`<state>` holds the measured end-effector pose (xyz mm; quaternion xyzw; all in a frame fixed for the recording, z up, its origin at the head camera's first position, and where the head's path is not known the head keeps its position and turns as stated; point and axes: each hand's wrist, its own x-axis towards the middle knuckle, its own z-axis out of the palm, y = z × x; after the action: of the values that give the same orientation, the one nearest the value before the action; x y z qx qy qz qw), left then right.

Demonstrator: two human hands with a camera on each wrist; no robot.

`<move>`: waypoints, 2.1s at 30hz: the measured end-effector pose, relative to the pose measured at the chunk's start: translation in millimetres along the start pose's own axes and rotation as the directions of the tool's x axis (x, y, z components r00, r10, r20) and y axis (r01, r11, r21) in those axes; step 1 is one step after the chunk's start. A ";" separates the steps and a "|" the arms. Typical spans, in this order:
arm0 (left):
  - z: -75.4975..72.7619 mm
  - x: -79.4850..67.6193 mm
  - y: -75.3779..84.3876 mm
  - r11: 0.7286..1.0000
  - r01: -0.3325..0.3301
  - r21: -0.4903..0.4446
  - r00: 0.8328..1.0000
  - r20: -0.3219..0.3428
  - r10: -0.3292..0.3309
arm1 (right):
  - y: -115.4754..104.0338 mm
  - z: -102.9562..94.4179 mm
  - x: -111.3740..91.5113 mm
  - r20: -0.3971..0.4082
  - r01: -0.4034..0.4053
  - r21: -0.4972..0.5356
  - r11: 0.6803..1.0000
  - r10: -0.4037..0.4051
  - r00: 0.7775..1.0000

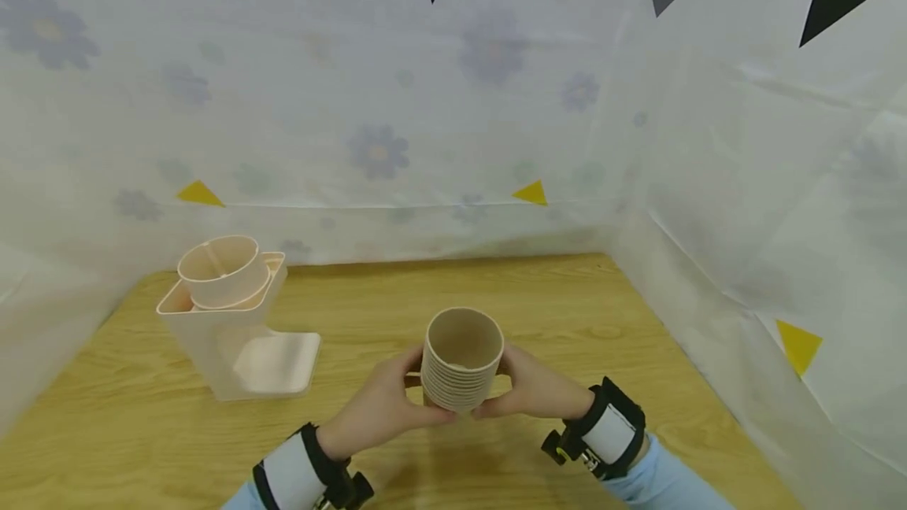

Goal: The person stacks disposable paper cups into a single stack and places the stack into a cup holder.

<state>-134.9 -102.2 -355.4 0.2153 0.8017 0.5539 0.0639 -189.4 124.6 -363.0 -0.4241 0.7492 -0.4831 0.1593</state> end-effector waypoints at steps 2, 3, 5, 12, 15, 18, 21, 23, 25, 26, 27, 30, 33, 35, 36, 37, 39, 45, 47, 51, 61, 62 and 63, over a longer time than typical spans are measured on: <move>-2.7 -1.5 2.7 1.000 0.015 0.015 0.999 -0.051 -0.014 | -1.9 0.1 1.1 -0.013 -0.004 -0.011 1.000 0.004 1.000; -4.5 -2.6 4.7 0.999 0.021 0.032 0.997 -0.081 -0.018 | -2.6 0.4 1.6 -0.021 0.002 -0.020 1.000 -0.002 1.000; -9.7 -5.2 9.8 0.996 0.036 0.078 0.989 -0.147 -0.024 | -3.4 1.0 2.1 -0.036 0.013 -0.044 0.999 -0.015 0.999; -50.5 -15.8 43.3 0.971 0.113 0.213 0.931 -0.365 -0.028 | -2.4 0.7 -1.3 -0.044 -0.012 -0.073 0.997 0.009 0.999; -77.7 -22.6 60.7 0.961 0.111 0.254 0.901 -0.433 0.011 | -1.0 0.3 -2.0 -0.034 -0.027 -0.089 0.996 0.024 0.999; -105.0 -29.0 72.1 0.954 0.094 0.284 0.860 -0.505 0.066 | 1.4 0.2 -2.7 -0.027 -0.048 -0.103 0.994 0.045 0.999; -131.4 -35.5 79.5 0.944 0.124 0.304 0.802 -0.591 0.085 | 4.4 0.3 -2.9 -0.022 -0.069 -0.105 0.992 0.067 0.997; -148.9 -39.9 82.1 0.929 0.174 0.327 0.747 -0.659 0.092 | 6.3 0.5 -3.0 -0.019 -0.080 -0.105 0.991 0.078 0.997; -165.1 -43.5 85.1 0.912 0.244 0.329 0.689 -0.720 0.075 | 8.0 1.0 -3.1 -0.018 -0.085 -0.105 0.991 0.084 0.996; -172.5 -44.5 85.3 0.904 0.271 0.330 0.658 -0.749 0.076 | 8.8 1.3 -3.3 -0.018 -0.085 -0.110 0.990 0.084 0.996; -179.1 -45.5 84.5 0.894 0.303 0.329 0.628 -0.775 0.073 | 9.4 1.5 -3.6 -0.019 -0.087 -0.111 0.990 0.085 0.996; -195.1 -46.8 78.5 0.885 0.362 0.291 0.560 -0.827 0.043 | 11.6 2.2 -4.6 -0.015 -0.092 -0.114 0.989 0.091 0.996; -205.4 -46.0 69.6 0.888 0.388 0.248 0.528 -0.849 0.006 | 13.4 2.2 -5.5 -0.010 -0.095 -0.119 0.988 0.094 0.995; -209.6 -44.4 63.1 0.889 0.401 0.222 0.525 -0.851 -0.025 | 14.3 2.1 -6.0 -0.009 -0.096 -0.121 0.988 0.095 0.995; -210.9 -43.6 59.9 0.888 0.406 0.214 0.526 -0.850 -0.036 | 14.6 2.0 -6.3 -0.008 -0.095 -0.122 0.988 0.095 0.995; -212.4 -42.9 57.0 0.888 0.410 0.209 0.528 -0.848 -0.044 | 14.8 2.1 -6.5 -0.008 -0.093 -0.124 0.988 0.093 0.996; -214.6 -42.2 51.7 0.883 0.421 0.206 0.531 -0.846 -0.056 | 15.1 2.3 -6.8 -0.008 -0.090 -0.126 0.988 0.090 0.996; -218.0 -39.5 39.1 0.872 0.446 0.203 0.533 -0.843 -0.076 | 14.8 3.3 -7.4 -0.002 -0.097 -0.135 0.986 0.098 0.995; -217.3 -38.6 34.9 0.865 0.454 0.213 0.542 -0.837 -0.078 | 14.8 3.2 -7.5 0.002 -0.104 -0.133 0.986 0.105 0.994; -214.5 -38.4 26.5 0.855 0.461 0.236 0.547 -0.835 -0.065 | 15.5 3.1 -7.2 0.006 -0.108 -0.135 0.985 0.110 0.994; -201.6 -38.0 14.3 0.875 0.412 0.256 0.593 -0.804 -0.045 | 15.5 2.2 -7.5 0.003 -0.125 -0.134 0.983 0.127 0.992; -200.8 -37.7 14.3 0.875 0.415 0.250 0.585 -0.809 -0.046 | 15.3 2.0 -7.5 0.002 -0.125 -0.136 0.983 0.127 0.992; -200.3 -37.5 14.2 0.876 0.415 0.245 0.579 -0.814 -0.047 | 15.2 2.0 -7.4 0.002 -0.125 -0.136 0.983 0.127 0.992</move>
<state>-165.6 -286.0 -271.8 -0.1509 0.8652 0.3961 -0.2679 -191.1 131.9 -378.3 -0.3883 0.8048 -0.4178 0.1643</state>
